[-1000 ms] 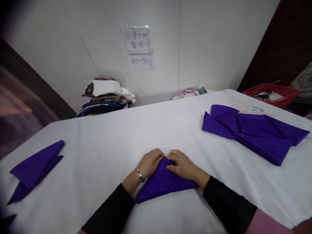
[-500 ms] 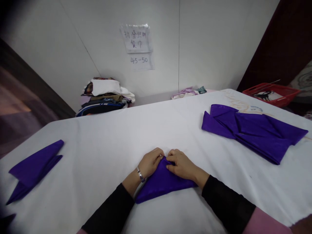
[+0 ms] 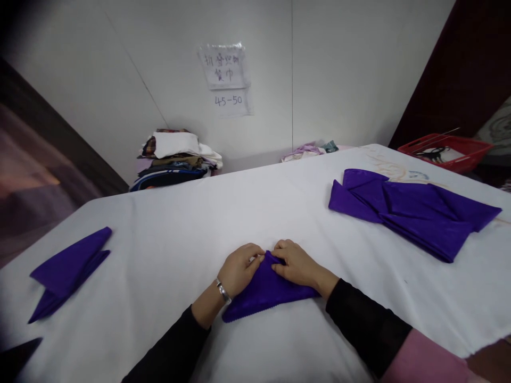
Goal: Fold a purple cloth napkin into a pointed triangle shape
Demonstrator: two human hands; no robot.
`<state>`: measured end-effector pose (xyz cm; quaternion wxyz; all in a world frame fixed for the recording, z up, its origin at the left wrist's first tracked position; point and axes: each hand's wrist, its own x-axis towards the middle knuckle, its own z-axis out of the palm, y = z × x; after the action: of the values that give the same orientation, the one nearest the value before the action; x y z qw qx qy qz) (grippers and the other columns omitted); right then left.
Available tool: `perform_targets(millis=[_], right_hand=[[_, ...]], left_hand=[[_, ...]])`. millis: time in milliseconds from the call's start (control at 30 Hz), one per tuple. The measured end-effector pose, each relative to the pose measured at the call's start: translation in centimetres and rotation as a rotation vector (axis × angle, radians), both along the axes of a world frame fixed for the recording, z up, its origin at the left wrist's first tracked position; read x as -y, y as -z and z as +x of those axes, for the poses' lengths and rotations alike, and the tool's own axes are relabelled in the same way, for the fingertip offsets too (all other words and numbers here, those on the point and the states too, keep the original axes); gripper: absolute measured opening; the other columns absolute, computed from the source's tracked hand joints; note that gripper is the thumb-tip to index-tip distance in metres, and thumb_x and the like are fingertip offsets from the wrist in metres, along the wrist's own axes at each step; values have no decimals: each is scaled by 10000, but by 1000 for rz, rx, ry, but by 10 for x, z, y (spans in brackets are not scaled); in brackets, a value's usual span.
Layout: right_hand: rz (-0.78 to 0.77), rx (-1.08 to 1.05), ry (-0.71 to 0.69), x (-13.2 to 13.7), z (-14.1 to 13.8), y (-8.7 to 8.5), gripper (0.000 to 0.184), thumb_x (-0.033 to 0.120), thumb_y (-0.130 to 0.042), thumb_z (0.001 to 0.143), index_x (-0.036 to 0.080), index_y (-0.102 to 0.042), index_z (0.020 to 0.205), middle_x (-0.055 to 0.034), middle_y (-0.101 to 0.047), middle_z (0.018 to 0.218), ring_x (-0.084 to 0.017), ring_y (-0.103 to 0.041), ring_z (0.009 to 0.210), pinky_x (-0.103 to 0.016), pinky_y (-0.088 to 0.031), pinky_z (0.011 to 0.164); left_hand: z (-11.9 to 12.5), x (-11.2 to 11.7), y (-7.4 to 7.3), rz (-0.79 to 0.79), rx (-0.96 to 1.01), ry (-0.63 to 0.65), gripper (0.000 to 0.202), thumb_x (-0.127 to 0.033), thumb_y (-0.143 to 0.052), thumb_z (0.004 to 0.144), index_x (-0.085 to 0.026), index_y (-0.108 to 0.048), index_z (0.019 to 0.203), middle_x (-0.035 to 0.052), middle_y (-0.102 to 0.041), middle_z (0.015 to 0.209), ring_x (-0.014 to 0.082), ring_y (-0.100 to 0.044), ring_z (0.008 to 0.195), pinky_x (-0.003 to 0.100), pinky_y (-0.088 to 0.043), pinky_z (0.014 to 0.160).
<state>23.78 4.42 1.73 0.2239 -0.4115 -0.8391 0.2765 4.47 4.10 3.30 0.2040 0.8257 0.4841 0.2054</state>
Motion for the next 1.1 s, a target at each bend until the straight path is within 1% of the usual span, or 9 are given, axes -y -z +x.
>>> perform_targets(millis=[100, 233, 367, 500, 567, 667, 767, 933, 1100], right_hand=[[35, 11, -15, 1, 0, 1, 86, 215, -551, 783, 206, -612, 843, -41, -549, 890, -193, -484, 862, -335, -408, 779], [88, 38, -27, -1, 1, 3, 111, 215, -539, 794, 199, -626, 861, -48, -562, 888, -186, -494, 851, -333, -410, 785], [147, 113, 30, 1, 7, 2, 252, 260, -552, 799, 224, -617, 1040, -67, -595, 1015, -218, -514, 958, -378, -409, 848], [267, 116, 177, 29, 6, -6, 388, 294, -505, 840, 186, -531, 1212, -126, -535, 1236, -270, -435, 1175, -456, -342, 975], [303, 71, 113, 51, -1, -10, 458, 327, -476, 869, 180, -448, 1302, -134, -449, 1348, -272, -341, 1272, -472, -278, 1032], [222, 82, -63, 78, -14, -10, 624, 453, -480, 862, 205, -289, 1402, -112, -276, 1465, -263, -185, 1354, -482, -186, 1083], [105, 186, -72, 88, -14, 1, 763, 572, -451, 832, 153, -217, 1426, -144, -189, 1485, -267, -121, 1368, -477, -144, 1099], [137, 281, 5, 91, 14, 18, 780, 619, -396, 831, 125, -246, 1416, -165, -242, 1463, -275, -155, 1361, -486, -129, 1097], [135, 320, 41, 106, 39, 19, 738, 607, -377, 846, 162, -244, 1419, -138, -208, 1478, -264, -152, 1363, -492, -123, 1097]], left_hand=[[2, 24, 5, 58, -44, 25, 318, -314, -432, 876, -227, -526, 1167, 62, -558, 1238, 212, -481, 1149, 389, -375, 978], [10, 51, 23, 43, -235, 77, 645, -534, -437, 833, -193, -310, 1365, 114, -261, 1473, 290, -211, 1349, 512, -230, 1070], [14, 56, 30, 33, -326, 94, 750, -630, -312, 831, -141, -250, 1396, 145, -223, 1481, 298, -124, 1370, 540, -173, 1080], [15, 54, 28, 34, -360, 78, 751, -613, -303, 841, -116, -242, 1400, 146, -220, 1481, 290, -102, 1374, 531, -156, 1088], [15, 53, 29, 38, -380, 87, 717, -567, -334, 851, -145, -204, 1416, 120, -196, 1493, 281, -87, 1377, 524, -156, 1089], [15, 52, 32, 65, -426, 122, 649, -486, -380, 854, -223, -201, 1419, 79, -145, 1509, 277, -49, 1381, 523, -152, 1083], [15, 52, 33, 70, -452, 104, 671, -495, -386, 845, -169, -233, 1411, 110, -131, 1507, 274, -60, 1380, 504, -152, 1087], [17, 54, 27, 74, -413, 66, 741, -598, -298, 844, -110, -248, 1399, 125, -181, 1495, 276, -113, 1374, 506, -162, 1086], [17, 53, 28, 57, -418, 62, 792, -651, -223, 834, -97, -244, 1398, 125, -165, 1499, 274, -105, 1375, 495, -140, 1095]])
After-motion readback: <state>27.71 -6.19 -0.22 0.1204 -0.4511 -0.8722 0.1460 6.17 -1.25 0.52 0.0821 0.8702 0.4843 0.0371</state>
